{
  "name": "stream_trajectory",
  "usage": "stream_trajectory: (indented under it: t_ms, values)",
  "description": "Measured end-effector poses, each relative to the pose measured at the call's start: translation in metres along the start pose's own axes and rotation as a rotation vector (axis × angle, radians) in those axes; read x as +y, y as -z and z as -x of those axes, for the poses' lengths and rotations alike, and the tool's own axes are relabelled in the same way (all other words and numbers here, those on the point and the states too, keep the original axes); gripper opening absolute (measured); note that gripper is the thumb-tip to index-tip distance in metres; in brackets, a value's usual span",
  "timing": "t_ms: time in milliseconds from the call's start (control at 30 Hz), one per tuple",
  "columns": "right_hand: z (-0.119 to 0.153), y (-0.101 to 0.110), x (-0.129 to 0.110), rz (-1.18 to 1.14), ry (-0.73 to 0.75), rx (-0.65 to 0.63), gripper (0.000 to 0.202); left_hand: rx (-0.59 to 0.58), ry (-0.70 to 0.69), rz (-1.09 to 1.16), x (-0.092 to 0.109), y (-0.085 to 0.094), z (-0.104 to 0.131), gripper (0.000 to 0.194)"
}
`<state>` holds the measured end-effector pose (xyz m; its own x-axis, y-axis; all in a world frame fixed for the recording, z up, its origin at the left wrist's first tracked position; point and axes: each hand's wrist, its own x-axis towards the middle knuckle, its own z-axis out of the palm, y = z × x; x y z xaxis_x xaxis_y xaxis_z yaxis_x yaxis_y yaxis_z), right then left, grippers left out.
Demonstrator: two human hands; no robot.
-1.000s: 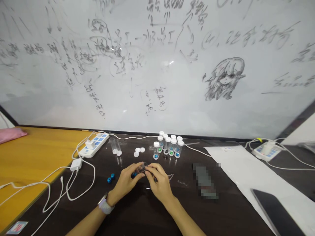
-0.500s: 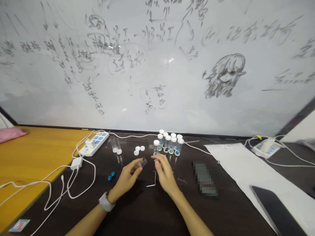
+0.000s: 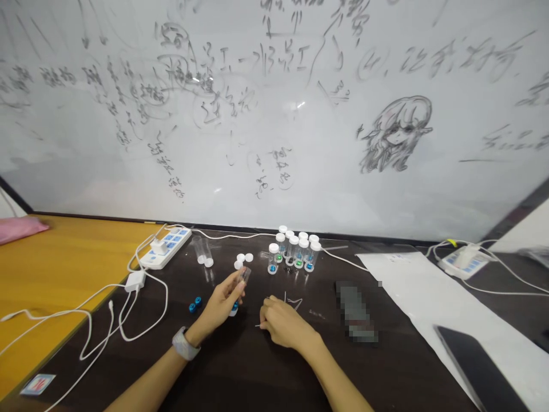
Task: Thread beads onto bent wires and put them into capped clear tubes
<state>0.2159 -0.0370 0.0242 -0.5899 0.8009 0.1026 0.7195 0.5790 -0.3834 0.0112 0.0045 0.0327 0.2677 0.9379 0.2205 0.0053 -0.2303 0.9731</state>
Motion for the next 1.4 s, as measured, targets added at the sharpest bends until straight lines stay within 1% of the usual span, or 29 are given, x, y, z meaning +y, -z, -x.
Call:
stream_trajectory:
  t_ms: [67, 100, 167, 300, 367, 433, 500, 567, 633, 700, 733, 800, 833, 933, 1067, 1133, 1300, 1400]
  values:
    - [-0.001, -0.002, -0.005, 0.060, 0.014, 0.008, 0.014, -0.003, -0.016, -0.008, -0.001, 0.000, 0.001, 0.053]
    - [-0.001, -0.001, -0.007, 0.053, 0.018, 0.017, 0.015, -0.007, -0.030, -0.016, -0.002, 0.000, 0.001, 0.052]
    - [-0.002, 0.004, -0.008, -0.037, 0.010, 0.069, 0.015, -0.015, -0.063, -0.047, -0.001, 0.000, 0.002, 0.049]
    - [-0.005, 0.019, 0.002, -0.330, -0.060, 0.297, 0.013, -0.012, -0.106, -0.129, 0.001, 0.000, 0.004, 0.047]
    - [-0.005, 0.024, 0.010, -0.458, -0.096, 0.417, 0.015, -0.011, -0.117, -0.173, 0.002, 0.000, 0.005, 0.041]
    - [-0.005, 0.027, 0.018, -0.526, -0.131, 0.522, 0.018, -0.013, -0.136, -0.221, 0.001, 0.000, 0.005, 0.036]
    - [-0.003, 0.029, 0.022, -0.509, -0.135, 0.592, 0.019, -0.025, -0.162, -0.275, 0.001, 0.000, 0.006, 0.035]
    - [-0.001, 0.032, 0.022, -0.440, -0.081, 0.597, 0.019, -0.043, -0.199, -0.333, 0.001, 0.000, 0.007, 0.036]
    - [0.000, 0.034, 0.018, -0.384, 0.001, 0.561, 0.019, -0.082, -0.238, -0.387, 0.002, 0.000, 0.008, 0.036]
    - [-0.001, 0.032, 0.015, -0.375, 0.052, 0.533, 0.019, -0.123, -0.262, -0.415, 0.003, -0.001, 0.009, 0.035]
    - [-0.002, 0.029, 0.014, -0.388, 0.052, 0.545, 0.017, -0.138, -0.264, -0.414, 0.004, -0.001, 0.009, 0.035]
    - [-0.005, 0.022, 0.014, -0.448, 0.007, 0.604, 0.013, -0.153, -0.246, -0.386, 0.003, -0.002, 0.010, 0.035]
    - [-0.006, 0.018, 0.014, -0.487, -0.029, 0.643, 0.015, -0.150, -0.226, -0.362, 0.003, -0.003, 0.010, 0.036]
    - [-0.009, 0.011, 0.014, -0.553, -0.115, 0.733, 0.014, -0.133, -0.141, -0.286, 0.000, -0.004, 0.009, 0.039]
    - [-0.007, 0.016, 0.012, -0.541, -0.092, 0.713, 0.017, -0.123, -0.052, -0.185, -0.001, -0.005, 0.008, 0.040]
    - [-0.006, 0.020, 0.013, -0.562, -0.113, 0.732, 0.021, -0.107, -0.031, -0.115, -0.001, -0.004, 0.007, 0.039]
    - [-0.006, 0.024, 0.028, -0.650, -0.293, 0.944, 0.031, -0.046, 0.013, 0.036, -0.002, 0.000, 0.003, 0.040]
    - [-0.006, 0.023, 0.040, -0.639, -0.359, 1.011, 0.034, -0.003, 0.031, 0.134, -0.003, 0.001, 0.000, 0.045]
